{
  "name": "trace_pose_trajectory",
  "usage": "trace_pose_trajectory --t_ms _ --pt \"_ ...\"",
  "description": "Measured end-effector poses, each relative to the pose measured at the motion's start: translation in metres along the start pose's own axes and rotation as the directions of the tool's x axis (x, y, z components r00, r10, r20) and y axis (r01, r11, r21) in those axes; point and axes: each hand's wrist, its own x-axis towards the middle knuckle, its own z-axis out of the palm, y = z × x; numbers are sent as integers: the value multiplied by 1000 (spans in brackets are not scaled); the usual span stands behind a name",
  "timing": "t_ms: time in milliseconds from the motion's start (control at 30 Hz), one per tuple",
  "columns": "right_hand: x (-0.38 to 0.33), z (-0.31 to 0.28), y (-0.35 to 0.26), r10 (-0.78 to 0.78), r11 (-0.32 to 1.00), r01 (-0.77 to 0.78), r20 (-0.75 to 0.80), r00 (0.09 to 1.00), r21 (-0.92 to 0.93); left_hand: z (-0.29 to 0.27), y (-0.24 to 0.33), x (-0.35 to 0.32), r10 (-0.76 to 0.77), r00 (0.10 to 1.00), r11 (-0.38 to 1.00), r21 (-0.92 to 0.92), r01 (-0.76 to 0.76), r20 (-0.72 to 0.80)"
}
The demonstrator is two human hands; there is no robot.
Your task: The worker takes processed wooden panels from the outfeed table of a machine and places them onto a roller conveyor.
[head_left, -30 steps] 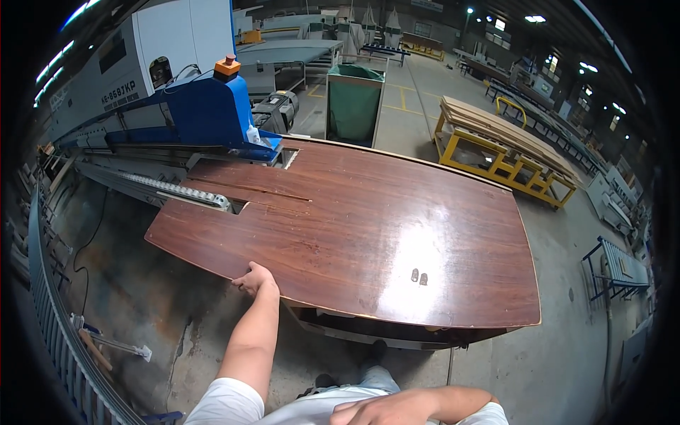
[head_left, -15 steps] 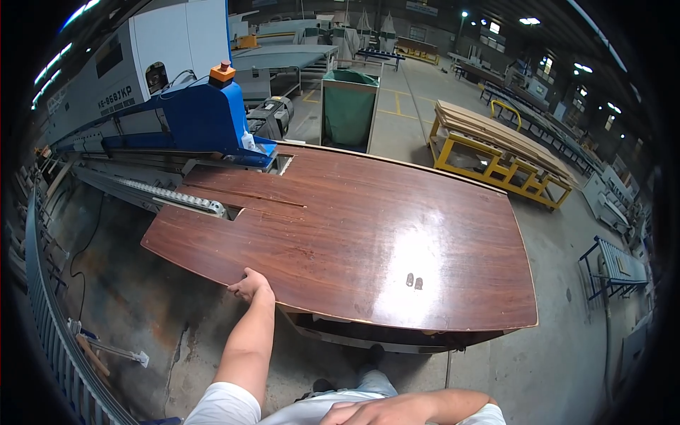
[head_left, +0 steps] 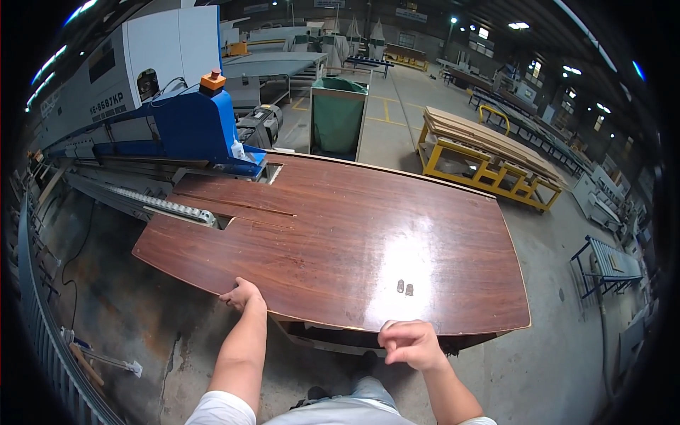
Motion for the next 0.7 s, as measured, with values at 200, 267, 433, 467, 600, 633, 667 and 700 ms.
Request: trace_pose_trajectory --t_ms 200,267,433,467,600,633,667,700 --pt "-59 -104 43 167 940 -303 -570 805 -153 9 -2 3 12 999 999 29 -13 43" --pt "-78 -138 46 133 917 -350 -683 719 -190 8 -2 2 18 998 999 40 -20 52" --pt "-119 -214 59 23 758 -556 -838 545 -341 18 -7 4 25 999 1000 7 -25 33" --pt "-127 -229 61 9 716 -607 -864 503 -346 16 -6 0 11 999 999 30 -13 41" --pt "-133 -264 88 -138 656 -661 -919 370 -365 19 -13 19 12 1000 1000 25 -12 14" --pt "-121 -254 84 -131 690 -656 -943 305 -307 21 -14 23 14 1000 999 45 -13 -19" --pt "-132 -265 88 -197 606 -723 -943 268 -332 19 -8 5 10 999 999 51 -12 47" --pt "-128 -258 85 -225 491 -791 -931 289 -364 17 -6 4 19 999 998 57 -22 50"
